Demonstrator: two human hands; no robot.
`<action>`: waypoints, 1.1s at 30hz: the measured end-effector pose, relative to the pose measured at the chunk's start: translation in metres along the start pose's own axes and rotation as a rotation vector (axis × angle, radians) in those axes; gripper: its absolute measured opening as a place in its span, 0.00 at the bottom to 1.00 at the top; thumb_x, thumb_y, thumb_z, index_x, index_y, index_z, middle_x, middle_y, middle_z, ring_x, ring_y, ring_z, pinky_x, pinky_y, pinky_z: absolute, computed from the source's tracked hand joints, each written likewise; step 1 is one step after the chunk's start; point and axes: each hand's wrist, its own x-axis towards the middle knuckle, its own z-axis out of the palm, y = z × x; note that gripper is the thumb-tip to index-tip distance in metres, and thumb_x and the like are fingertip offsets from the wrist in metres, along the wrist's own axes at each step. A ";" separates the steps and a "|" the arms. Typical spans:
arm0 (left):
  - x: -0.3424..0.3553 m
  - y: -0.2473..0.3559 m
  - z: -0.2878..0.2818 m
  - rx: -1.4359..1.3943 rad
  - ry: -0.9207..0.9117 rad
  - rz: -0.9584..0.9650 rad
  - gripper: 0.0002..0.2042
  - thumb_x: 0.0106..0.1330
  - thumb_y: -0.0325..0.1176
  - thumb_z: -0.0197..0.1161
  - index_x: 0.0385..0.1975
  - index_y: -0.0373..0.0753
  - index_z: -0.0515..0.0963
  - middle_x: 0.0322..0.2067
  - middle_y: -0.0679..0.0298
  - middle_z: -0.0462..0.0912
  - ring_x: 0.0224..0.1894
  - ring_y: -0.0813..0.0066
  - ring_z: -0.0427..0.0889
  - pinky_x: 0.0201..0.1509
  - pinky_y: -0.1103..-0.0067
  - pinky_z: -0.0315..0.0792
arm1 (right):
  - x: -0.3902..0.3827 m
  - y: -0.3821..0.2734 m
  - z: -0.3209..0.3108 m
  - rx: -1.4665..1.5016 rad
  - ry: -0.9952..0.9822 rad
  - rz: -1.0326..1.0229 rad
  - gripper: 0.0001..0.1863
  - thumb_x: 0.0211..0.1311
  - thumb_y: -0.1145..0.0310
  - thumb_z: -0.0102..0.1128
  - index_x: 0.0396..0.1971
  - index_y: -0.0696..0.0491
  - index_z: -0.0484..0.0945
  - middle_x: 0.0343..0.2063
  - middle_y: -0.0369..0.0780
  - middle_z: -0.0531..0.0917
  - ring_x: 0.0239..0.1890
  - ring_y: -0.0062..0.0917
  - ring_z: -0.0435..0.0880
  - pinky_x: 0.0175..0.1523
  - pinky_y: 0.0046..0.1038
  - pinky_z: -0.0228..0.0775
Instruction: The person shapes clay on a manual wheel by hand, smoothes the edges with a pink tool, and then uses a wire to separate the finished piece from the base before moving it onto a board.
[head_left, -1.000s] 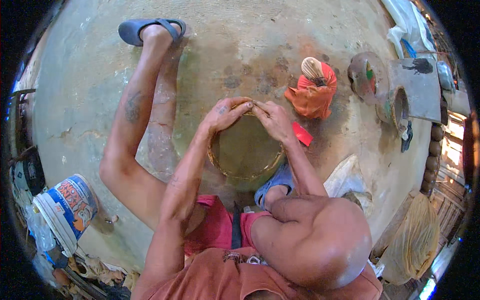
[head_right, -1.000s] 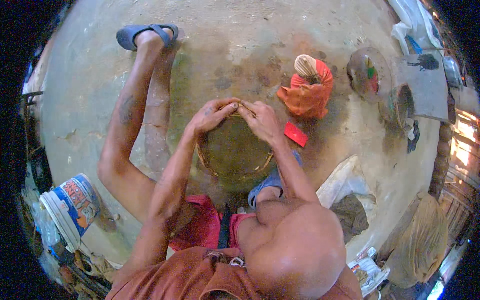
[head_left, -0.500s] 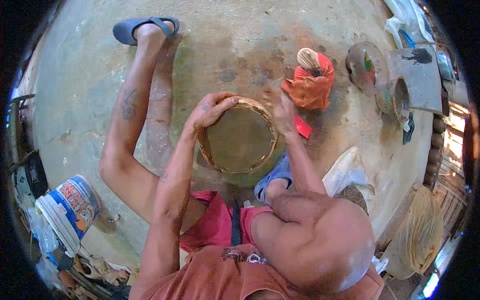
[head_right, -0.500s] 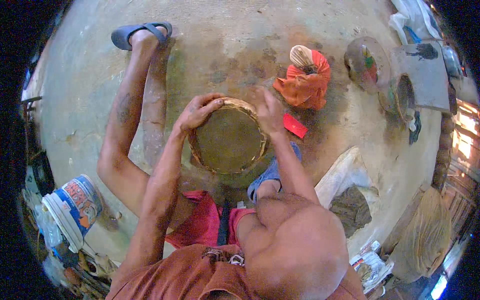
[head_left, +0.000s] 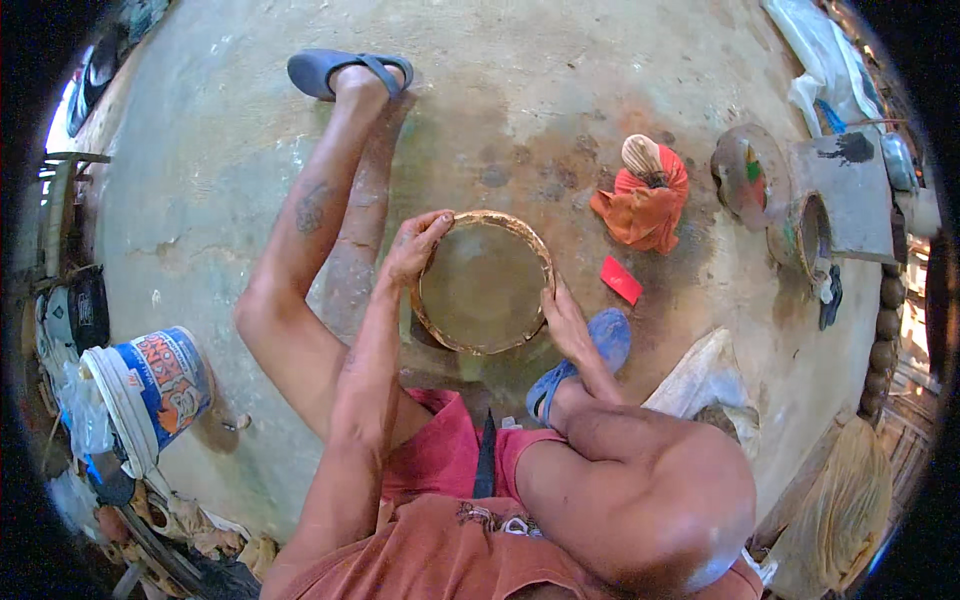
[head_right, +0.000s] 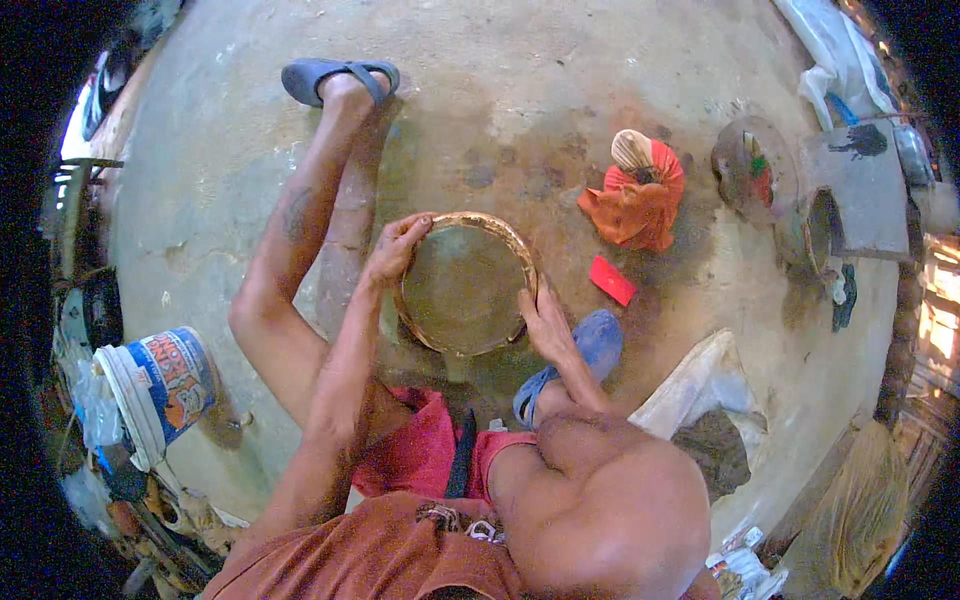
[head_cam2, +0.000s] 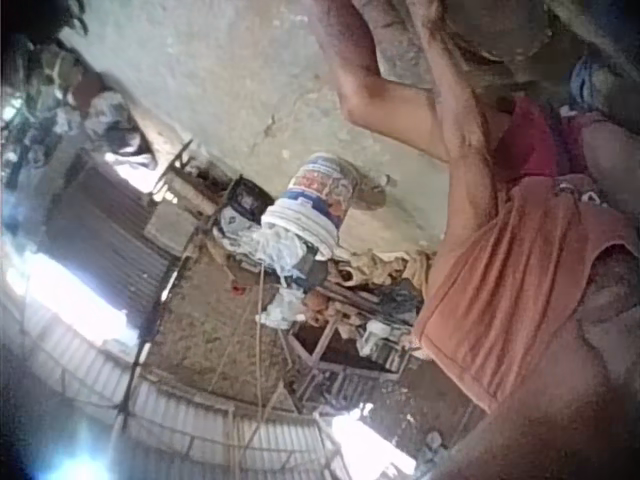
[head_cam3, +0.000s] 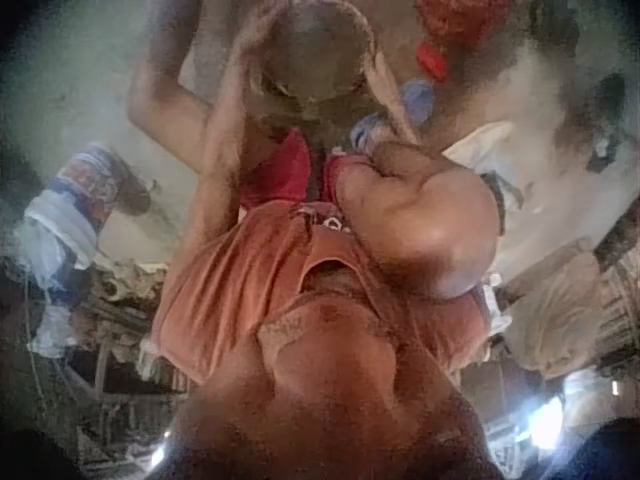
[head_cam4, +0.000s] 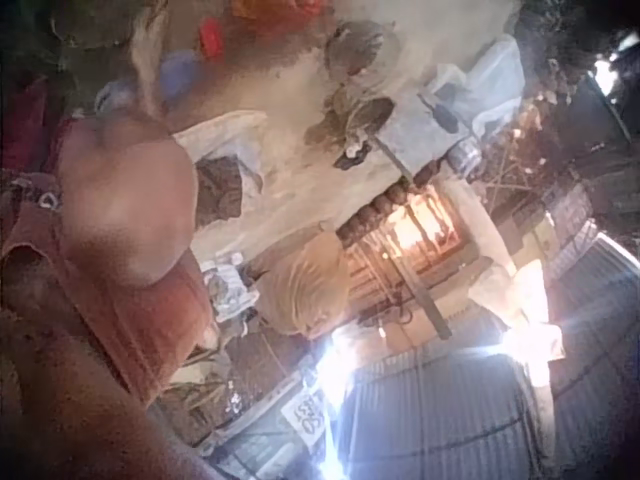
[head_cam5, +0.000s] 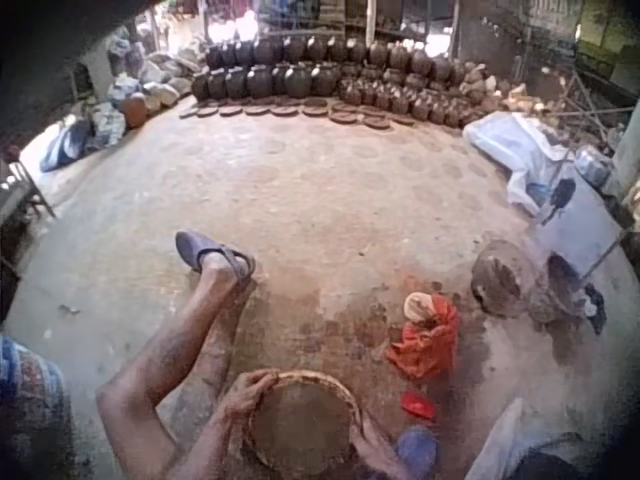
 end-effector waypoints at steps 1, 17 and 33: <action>-0.007 -0.004 -0.005 -0.021 0.008 -0.018 0.21 0.77 0.46 0.62 0.57 0.33 0.82 0.42 0.72 0.86 0.42 0.86 0.79 0.47 0.83 0.74 | -0.001 -0.002 0.006 0.009 0.002 -0.054 0.35 0.80 0.49 0.43 0.75 0.59 0.58 0.70 0.56 0.67 0.74 0.49 0.64 0.76 0.41 0.54; -0.048 0.061 0.086 -0.421 0.139 -0.222 0.27 0.78 0.56 0.55 0.58 0.37 0.82 0.50 0.62 0.87 0.50 0.71 0.83 0.56 0.70 0.78 | -0.034 -0.044 -0.062 0.156 0.482 -0.451 0.29 0.83 0.54 0.40 0.73 0.55 0.68 0.47 0.43 0.73 0.52 0.33 0.73 0.61 0.31 0.64; -0.205 0.342 0.125 -0.988 0.094 0.657 0.28 0.82 0.57 0.44 0.69 0.42 0.70 0.64 0.59 0.77 0.63 0.60 0.77 0.68 0.64 0.73 | -0.184 -0.408 -0.217 -0.504 0.563 -1.392 0.24 0.74 0.59 0.55 0.62 0.59 0.77 0.37 0.49 0.80 0.41 0.41 0.79 0.49 0.39 0.70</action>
